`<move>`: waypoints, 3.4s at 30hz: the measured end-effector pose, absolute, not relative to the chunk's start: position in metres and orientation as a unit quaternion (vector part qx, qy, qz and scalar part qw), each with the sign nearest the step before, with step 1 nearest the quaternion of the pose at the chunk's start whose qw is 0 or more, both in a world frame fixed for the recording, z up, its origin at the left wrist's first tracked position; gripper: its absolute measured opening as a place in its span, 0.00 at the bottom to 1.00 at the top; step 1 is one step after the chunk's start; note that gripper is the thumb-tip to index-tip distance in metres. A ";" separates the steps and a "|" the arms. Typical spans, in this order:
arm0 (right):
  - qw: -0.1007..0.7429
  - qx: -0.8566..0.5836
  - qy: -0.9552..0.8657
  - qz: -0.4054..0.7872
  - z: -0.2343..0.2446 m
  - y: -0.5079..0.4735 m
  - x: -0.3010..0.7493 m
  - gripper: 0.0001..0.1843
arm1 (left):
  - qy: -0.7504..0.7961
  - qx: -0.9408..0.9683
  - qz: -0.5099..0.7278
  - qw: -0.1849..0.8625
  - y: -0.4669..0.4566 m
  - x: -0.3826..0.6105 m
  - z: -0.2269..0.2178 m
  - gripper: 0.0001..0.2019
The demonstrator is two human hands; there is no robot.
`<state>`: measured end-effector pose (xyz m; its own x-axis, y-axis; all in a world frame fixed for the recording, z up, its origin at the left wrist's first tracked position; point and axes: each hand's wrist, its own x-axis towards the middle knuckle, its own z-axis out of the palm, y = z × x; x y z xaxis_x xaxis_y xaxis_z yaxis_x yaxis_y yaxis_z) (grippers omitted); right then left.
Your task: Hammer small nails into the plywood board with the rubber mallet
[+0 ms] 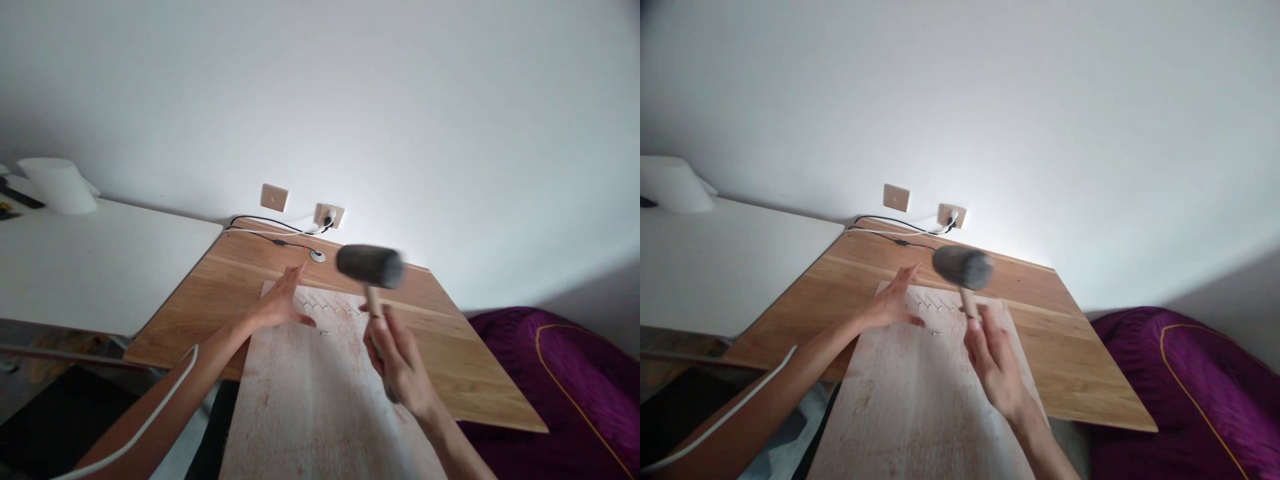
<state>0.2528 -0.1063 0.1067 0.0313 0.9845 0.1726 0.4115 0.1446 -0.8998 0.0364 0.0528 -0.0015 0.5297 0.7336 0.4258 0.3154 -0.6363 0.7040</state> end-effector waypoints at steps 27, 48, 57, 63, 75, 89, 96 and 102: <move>0.285 -0.626 -0.598 0.413 0.084 -0.094 0.256 0.28 | 0.313 0.847 0.308 0.299 0.055 0.037 0.001 0.29; 0.265 -0.636 -0.607 0.395 0.056 -0.090 0.247 0.26 | 0.295 0.842 0.361 0.272 0.060 0.037 -0.009 0.48; 0.276 -0.633 -0.592 0.416 0.061 -0.094 0.249 0.28 | 0.329 0.838 0.343 0.266 0.056 0.039 -0.005 0.40; 0.301 -0.636 -0.594 0.390 0.074 -0.096 0.250 0.29 | 0.302 0.841 0.347 0.286 0.058 0.039 -0.009 0.39; 0.487 -0.568 -0.609 0.264 0.122 -0.109 0.252 0.23 | 0.298 0.847 0.329 0.294 0.059 0.036 -0.015 0.53; 0.384 -0.617 -0.600 0.335 0.109 -0.099 0.261 0.29 | 0.279 0.851 0.345 0.280 0.061 0.036 -0.018 0.44; 0.396 -0.625 -0.562 0.370 0.100 -0.103 0.258 0.32 | 0.298 0.850 0.332 0.280 0.057 0.035 -0.008 0.35; 0.354 -0.642 -0.574 0.366 0.087 -0.107 0.252 0.34 | 0.308 0.841 0.319 0.309 0.052 0.037 0.004 0.25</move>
